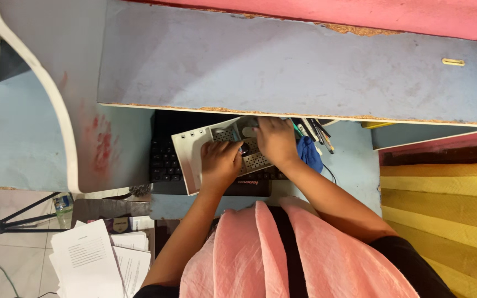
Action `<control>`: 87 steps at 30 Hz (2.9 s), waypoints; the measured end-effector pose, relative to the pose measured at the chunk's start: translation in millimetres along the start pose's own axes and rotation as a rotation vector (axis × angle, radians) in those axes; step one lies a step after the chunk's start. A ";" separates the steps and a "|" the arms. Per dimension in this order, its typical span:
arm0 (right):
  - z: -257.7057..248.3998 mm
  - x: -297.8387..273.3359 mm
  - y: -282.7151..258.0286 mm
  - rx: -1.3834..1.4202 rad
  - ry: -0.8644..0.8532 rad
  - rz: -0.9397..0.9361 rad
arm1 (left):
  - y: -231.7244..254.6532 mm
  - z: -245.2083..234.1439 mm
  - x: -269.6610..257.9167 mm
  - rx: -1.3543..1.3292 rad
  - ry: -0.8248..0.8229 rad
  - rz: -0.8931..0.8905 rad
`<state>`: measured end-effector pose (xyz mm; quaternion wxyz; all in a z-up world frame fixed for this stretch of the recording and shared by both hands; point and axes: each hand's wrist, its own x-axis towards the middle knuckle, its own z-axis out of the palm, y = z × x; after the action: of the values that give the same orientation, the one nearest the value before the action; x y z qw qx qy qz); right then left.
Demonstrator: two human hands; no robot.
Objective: The person wipes a white plastic organizer and a black keyboard with a blue cloth, then cleans a yellow-capped marker and places it back into the organizer. The organizer is moved to the upper shelf of the desk.
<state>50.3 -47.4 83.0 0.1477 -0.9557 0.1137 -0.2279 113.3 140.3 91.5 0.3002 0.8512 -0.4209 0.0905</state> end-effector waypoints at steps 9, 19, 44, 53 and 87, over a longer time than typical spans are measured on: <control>-57.0 -95.4 77.1 0.742 0.171 0.585 | 55.2 -26.0 18.7 -0.302 0.191 -0.057; -82.1 -192.1 187.9 0.751 0.229 0.973 | 126.1 142.0 59.9 -0.510 -0.321 -0.390; -33.3 -111.3 270.6 0.627 -0.268 0.449 | 80.7 305.3 30.4 -0.296 -0.352 -0.078; -21.9 -99.3 254.5 -0.031 -0.340 0.276 | 110.7 250.6 28.4 -0.447 -0.297 -0.419; 14.0 21.3 21.1 -0.261 -0.764 -0.206 | 40.1 16.8 -32.7 -0.892 -0.088 -0.576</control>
<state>72.2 -69.9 72.6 0.0332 -0.9886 -0.0174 0.1461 60.1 133.4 82.1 0.6277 0.7250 -0.1798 -0.2192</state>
